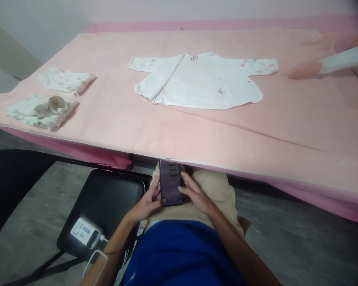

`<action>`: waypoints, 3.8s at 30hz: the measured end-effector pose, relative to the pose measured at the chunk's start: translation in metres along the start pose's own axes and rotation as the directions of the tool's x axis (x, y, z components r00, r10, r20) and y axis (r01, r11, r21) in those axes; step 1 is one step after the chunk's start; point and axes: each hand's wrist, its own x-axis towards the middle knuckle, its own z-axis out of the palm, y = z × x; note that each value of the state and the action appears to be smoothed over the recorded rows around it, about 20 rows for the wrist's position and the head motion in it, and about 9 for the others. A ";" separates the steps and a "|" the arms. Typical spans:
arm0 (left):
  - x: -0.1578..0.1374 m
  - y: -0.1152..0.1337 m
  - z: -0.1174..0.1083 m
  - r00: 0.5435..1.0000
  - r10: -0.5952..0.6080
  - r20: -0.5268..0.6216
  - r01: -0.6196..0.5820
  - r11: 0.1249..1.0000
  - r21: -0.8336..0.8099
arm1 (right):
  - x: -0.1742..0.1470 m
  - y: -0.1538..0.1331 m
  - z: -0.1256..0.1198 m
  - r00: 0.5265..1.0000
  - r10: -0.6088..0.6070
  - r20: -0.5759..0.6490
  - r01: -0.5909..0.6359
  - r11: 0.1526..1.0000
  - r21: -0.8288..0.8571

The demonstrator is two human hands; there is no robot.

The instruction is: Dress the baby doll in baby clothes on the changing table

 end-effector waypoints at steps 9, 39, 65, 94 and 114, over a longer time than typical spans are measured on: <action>-0.001 0.000 0.000 1.000 -0.006 -0.012 0.006 1.000 -0.027 | 0.000 0.006 -0.002 1.000 0.005 -0.010 -0.005 1.000 -0.017; 0.004 0.002 0.010 1.000 0.006 0.011 -0.006 1.000 0.005 | 0.001 0.001 0.006 0.999 -0.030 -0.019 0.031 0.998 0.049; 0.001 0.006 0.000 0.999 -0.005 0.037 0.010 0.991 -0.137 | -0.003 -0.008 -0.002 0.992 -0.030 0.126 0.025 0.999 0.038; 0.000 0.008 0.005 1.000 0.011 0.022 -0.008 0.991 -0.134 | 0.001 -0.003 0.006 0.995 -0.091 0.050 0.093 0.995 -0.035; 0.000 0.000 0.005 0.913 0.107 -0.394 -0.130 0.991 -0.031 | 0.001 0.010 0.003 0.979 -0.201 -0.030 0.196 0.972 -0.130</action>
